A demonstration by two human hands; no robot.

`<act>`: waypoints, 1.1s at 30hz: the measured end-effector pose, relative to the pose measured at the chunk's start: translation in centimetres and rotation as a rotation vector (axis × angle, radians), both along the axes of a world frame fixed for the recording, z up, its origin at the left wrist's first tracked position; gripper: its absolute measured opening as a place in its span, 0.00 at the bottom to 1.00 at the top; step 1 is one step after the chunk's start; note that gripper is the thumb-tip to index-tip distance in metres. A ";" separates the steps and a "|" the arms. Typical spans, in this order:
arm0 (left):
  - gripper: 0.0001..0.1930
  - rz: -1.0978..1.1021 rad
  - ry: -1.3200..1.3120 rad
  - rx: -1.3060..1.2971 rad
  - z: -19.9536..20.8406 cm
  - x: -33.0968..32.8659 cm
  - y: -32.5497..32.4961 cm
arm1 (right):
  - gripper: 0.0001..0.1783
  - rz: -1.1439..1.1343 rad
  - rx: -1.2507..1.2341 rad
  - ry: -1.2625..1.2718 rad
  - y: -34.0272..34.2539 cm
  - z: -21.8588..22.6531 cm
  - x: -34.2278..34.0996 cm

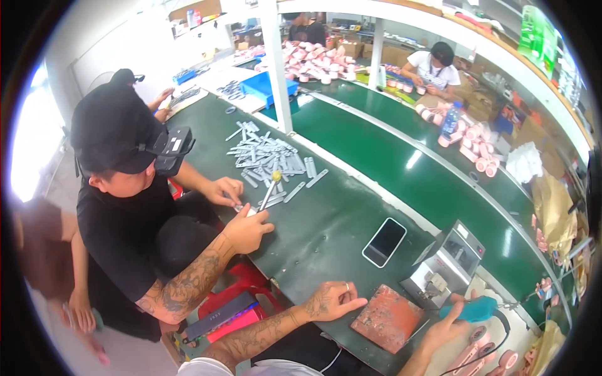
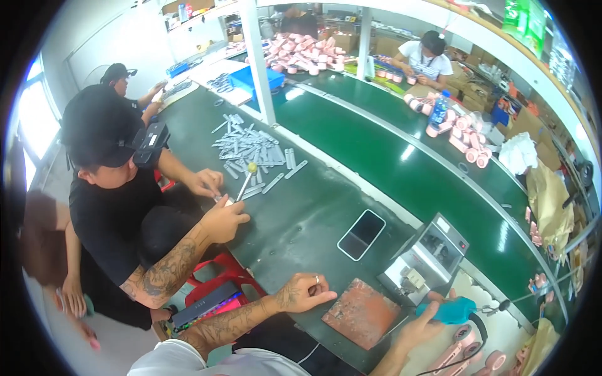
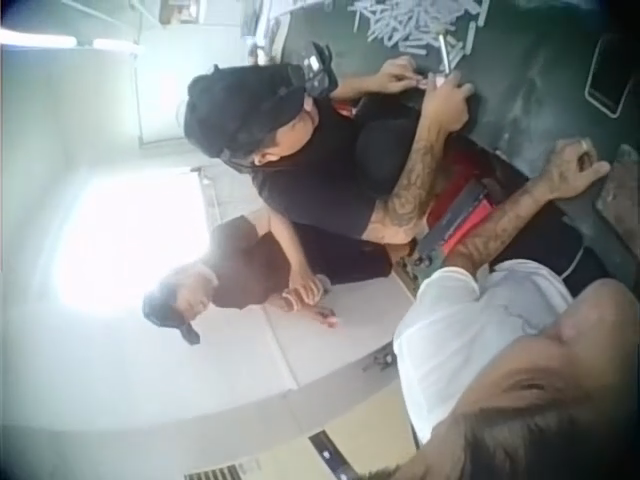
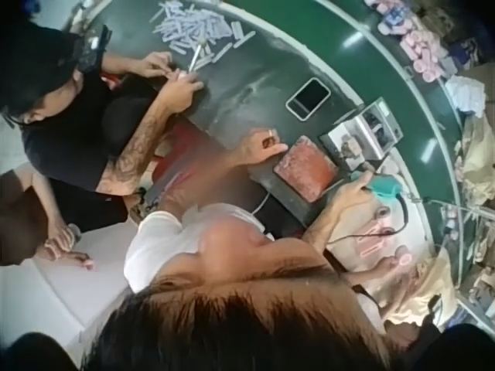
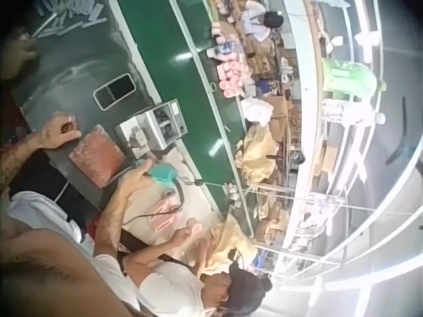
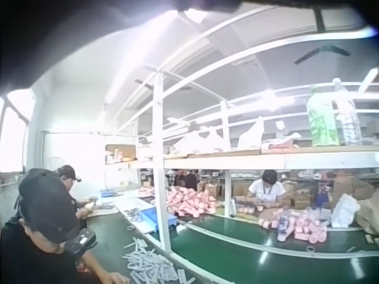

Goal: The person assembles plastic components on a workbench by holding each piece on a work pad and fastening it with a handheld electric tool.

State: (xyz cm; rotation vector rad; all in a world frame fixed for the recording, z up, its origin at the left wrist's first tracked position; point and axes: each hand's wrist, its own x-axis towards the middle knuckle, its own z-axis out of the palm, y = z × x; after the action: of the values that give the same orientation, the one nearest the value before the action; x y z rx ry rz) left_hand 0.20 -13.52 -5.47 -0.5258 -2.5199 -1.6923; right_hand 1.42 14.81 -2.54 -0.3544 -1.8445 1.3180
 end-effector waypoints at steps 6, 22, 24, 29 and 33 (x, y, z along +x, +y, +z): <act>0.17 0.062 0.058 0.086 2.1 -4.2 1.1 | 0.30 -0.002 -0.064 0.045 0.1 0.7 0.1; 0.20 0.383 0.019 0.084 0.0 -12.6 -2.7 | 0.24 -0.084 -0.035 -0.027 0.2 -0.6 -0.2; 0.18 0.434 0.016 0.130 -1.2 -11.8 -3.1 | 0.20 -0.004 -0.173 0.008 0.0 -0.6 0.5; 0.11 0.329 0.006 0.166 0.1 -3.1 -3.2 | 0.20 -0.032 -0.063 0.041 1.2 0.2 0.4; 0.07 0.269 -0.043 0.077 -0.5 2.9 -4.2 | 0.24 -0.011 -0.050 0.024 0.7 0.6 -0.1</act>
State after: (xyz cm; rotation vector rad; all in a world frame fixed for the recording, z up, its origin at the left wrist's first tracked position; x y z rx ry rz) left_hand 3.14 -17.68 -5.97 -0.1382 -2.4104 -1.7053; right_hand 1.30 15.55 -1.95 -0.3735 -1.7898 1.3568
